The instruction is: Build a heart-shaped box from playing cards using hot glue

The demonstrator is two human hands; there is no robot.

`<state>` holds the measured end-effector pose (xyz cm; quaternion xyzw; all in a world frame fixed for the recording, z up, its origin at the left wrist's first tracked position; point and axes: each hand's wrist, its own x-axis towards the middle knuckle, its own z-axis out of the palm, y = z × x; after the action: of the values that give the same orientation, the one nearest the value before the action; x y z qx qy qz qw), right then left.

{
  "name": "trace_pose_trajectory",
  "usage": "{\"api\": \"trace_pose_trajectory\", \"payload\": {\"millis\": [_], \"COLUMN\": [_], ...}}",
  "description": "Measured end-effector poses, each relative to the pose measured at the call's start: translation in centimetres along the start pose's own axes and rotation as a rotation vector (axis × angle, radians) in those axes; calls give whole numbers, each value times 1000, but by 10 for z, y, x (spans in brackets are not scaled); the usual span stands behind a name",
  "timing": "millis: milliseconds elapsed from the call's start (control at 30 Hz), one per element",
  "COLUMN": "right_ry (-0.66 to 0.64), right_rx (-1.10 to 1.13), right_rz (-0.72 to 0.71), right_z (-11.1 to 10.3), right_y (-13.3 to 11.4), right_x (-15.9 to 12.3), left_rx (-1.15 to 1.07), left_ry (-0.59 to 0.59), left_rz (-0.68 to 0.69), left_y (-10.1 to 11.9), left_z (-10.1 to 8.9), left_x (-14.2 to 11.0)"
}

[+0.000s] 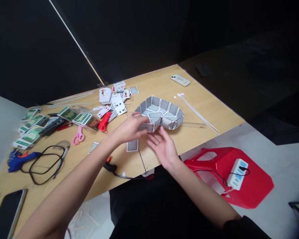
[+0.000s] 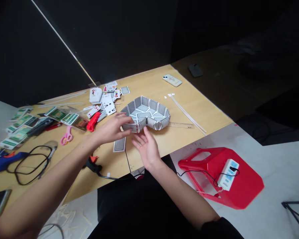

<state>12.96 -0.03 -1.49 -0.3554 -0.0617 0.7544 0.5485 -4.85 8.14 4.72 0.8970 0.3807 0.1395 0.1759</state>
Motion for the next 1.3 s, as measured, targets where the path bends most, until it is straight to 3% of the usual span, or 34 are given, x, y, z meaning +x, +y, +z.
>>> {"api": "trace_pose_trajectory", "payload": {"millis": [100, 233, 367, 467, 533, 600, 700, 767, 867, 967, 1133, 1300], "right_ry": [-12, -120, -198, -238, -239, -236, -387, -512, -563, -591, -569, -520], "right_rx": [-68, -309, -429, -551, -745, -1019, -1436, -1685, -2059, -2250, -2265, -2348], "right_rz": [108, 100, 114, 48, -138, -465, -1010, -1164, -1139, -1033, -1094, -1057], "right_z": [-16, -35, -43, -50, -54, -53, -37, -20, 0, 4, -16, -38], "right_y": [7, 12, 8, 1, -5, -12, -22, -26, -26, -32, -71, -100], "right_x": [-18, -42, -55, -56, -52, -44, -24, -8, 15, 28, 25, 15], "left_rx": [-4, -6, -19, -78, -117, -72, 33, 40, 31, 20, 7, -33], "left_ry": [25, 28, 17, 119, 270, 378, 280, 201, 137, 100, 87, 147], "left_rz": [-7, -2, 6, -40, -160, -361, -549, -549, -535, -527, -513, -508], "left_y": [-13, -19, -10, 2, 8, 12, 14, 13, 9, 3, -5, -3], "left_z": [-3, 7, 18, 16, 15, 19, 37, 53, 67, 67, 60, 59], "left_x": [-1, -8, -27, -54, -77, -98, -118, -121, -118, -116, -117, -115]}}
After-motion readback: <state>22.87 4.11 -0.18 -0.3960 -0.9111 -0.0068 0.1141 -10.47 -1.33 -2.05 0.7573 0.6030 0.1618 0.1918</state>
